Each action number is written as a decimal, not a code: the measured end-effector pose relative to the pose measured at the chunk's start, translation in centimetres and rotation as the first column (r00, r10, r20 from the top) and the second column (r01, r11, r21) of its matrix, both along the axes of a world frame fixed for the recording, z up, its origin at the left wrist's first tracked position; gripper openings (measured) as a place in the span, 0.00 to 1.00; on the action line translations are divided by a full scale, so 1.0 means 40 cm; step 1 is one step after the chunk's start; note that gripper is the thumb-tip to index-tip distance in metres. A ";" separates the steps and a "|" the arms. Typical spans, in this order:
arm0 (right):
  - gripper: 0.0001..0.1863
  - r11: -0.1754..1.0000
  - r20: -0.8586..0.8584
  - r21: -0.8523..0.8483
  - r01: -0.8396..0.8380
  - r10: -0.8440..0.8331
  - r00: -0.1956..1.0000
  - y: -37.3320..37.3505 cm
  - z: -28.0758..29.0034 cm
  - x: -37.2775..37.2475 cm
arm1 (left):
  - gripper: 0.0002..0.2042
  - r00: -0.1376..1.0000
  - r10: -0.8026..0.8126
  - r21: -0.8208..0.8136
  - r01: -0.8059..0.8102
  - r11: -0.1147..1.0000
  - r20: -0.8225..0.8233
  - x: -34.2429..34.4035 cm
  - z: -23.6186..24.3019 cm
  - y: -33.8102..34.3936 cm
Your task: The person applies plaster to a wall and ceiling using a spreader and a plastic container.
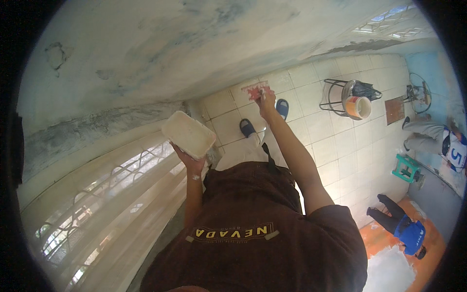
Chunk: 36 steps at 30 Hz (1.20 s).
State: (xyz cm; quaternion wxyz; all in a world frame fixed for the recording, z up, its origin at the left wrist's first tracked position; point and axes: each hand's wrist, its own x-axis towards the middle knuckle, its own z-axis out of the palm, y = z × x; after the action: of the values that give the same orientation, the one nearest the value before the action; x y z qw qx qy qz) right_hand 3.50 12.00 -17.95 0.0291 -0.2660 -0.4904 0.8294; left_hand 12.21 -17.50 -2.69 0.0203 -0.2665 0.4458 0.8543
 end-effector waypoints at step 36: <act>0.09 0.827 0.180 -0.421 0.373 -0.327 0.928 -0.099 -0.223 -0.361 | 0.43 0.997 -0.023 0.197 0.008 0.980 0.075 0.071 0.001 -0.101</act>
State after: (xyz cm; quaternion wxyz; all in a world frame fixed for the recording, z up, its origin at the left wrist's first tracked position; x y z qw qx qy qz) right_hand -10.92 8.04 -26.86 0.0942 -0.3921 -0.2297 0.8858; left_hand 15.06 -21.55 -2.65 0.0703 -0.2922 0.3600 0.8832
